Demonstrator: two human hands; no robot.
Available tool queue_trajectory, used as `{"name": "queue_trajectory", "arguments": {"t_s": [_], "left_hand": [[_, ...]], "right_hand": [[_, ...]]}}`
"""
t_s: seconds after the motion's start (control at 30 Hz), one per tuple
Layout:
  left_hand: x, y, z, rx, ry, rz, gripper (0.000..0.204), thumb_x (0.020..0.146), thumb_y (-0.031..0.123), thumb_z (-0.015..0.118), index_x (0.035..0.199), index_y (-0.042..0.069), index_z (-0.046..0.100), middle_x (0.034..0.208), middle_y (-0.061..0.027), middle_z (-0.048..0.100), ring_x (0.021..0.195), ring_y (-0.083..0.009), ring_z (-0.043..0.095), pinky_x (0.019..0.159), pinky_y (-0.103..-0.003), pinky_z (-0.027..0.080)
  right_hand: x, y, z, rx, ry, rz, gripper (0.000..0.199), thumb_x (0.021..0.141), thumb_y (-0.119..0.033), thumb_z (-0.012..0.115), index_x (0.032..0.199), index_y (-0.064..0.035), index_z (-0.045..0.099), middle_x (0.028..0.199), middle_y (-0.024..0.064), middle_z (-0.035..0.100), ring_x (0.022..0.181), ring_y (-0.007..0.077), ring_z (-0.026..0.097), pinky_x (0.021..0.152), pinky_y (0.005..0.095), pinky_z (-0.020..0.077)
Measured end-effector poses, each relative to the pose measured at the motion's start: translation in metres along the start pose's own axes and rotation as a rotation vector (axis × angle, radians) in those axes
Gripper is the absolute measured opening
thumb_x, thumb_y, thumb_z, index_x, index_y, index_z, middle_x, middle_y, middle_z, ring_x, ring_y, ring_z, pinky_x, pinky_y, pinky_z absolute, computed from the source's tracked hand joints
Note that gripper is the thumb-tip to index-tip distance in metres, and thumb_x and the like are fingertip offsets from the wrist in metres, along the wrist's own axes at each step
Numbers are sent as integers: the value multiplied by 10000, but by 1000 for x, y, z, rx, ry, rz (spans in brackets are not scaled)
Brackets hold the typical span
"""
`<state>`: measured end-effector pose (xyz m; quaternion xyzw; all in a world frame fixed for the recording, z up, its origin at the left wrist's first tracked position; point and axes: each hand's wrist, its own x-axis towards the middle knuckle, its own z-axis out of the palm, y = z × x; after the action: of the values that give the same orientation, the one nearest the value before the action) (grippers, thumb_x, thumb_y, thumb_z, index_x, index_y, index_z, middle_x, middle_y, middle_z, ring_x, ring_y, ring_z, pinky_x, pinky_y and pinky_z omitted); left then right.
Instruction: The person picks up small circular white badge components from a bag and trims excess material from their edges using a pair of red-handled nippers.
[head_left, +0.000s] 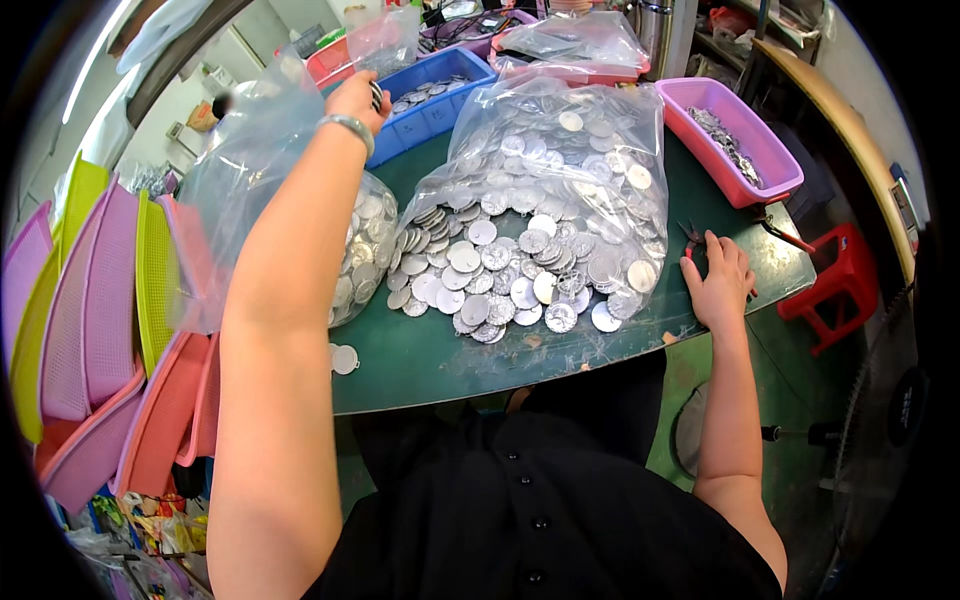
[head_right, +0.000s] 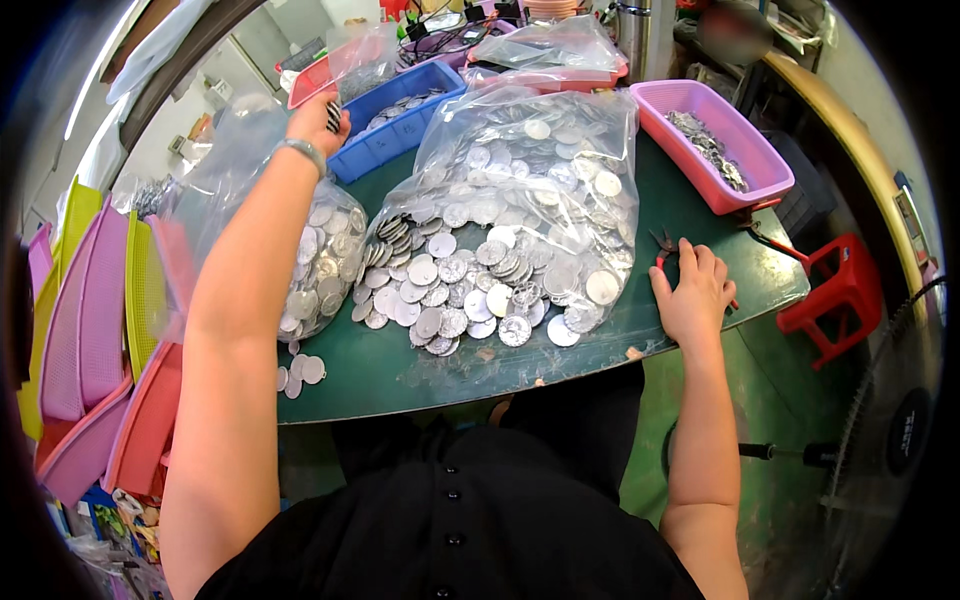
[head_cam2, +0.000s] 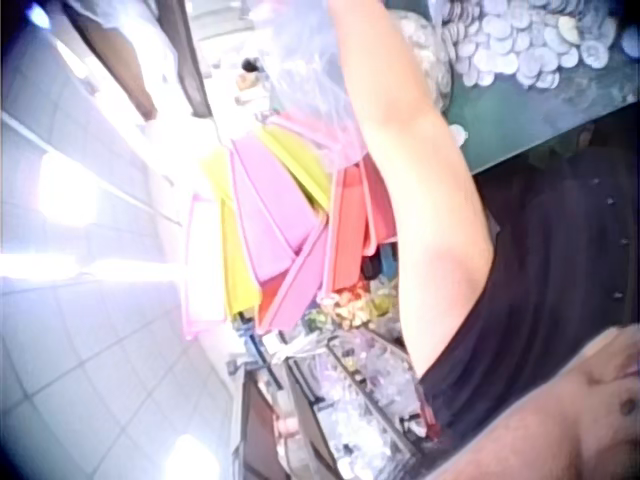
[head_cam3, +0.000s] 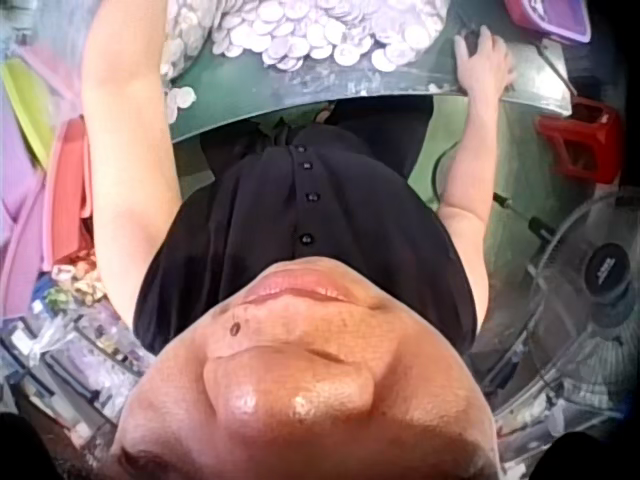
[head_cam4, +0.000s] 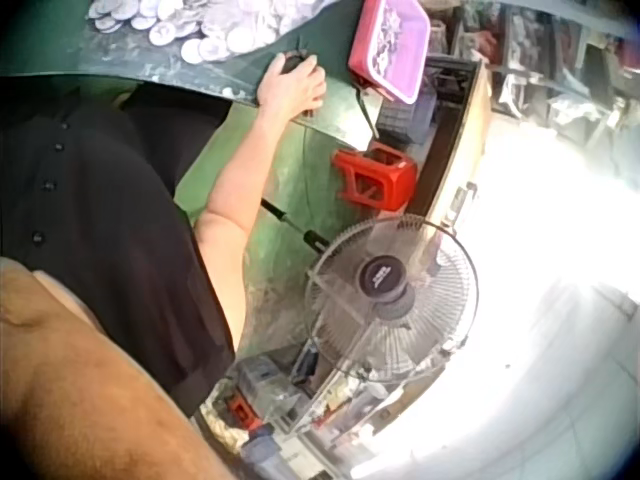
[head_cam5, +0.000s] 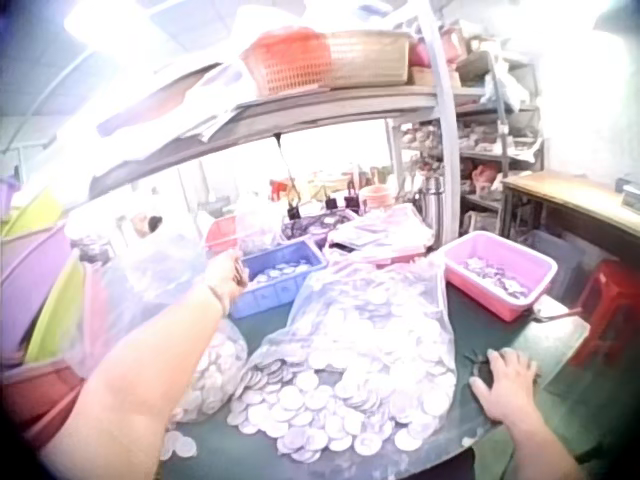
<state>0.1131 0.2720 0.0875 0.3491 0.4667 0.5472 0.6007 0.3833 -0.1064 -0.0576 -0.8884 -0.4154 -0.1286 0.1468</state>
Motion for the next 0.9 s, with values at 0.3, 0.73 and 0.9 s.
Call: {"name": "queue_trajectory", "arguments": {"t_s": [0.3,0.73,0.9], "left_hand": [[-181,41,-50,494,-648,249,208,749,116,631,940,38,603,727,1,558,580,-79,498,480,-208,385],[-106,171,-162,810,-225,130,354,813,355,586,1028,73,593,816,-8,591,706,-84,535,645,-251,433],[-124,139,-149,667,-302,117,477,863,433,473,1167,67,503,1159,-85,481,1050,-171,442,943,-338,299]], "right_hand": [[-4,11,2,4,41,-22,530,773,-337,586,1219,-83,454,1217,102,441,1150,282,379,917,459,281],[-1,11,13,-35,62,-43,519,787,-408,556,1211,-120,473,1219,95,458,1148,292,392,925,460,295],[-2,18,15,-49,76,-25,514,788,-426,552,1202,-128,483,1226,82,458,1152,287,389,929,471,284]]}}
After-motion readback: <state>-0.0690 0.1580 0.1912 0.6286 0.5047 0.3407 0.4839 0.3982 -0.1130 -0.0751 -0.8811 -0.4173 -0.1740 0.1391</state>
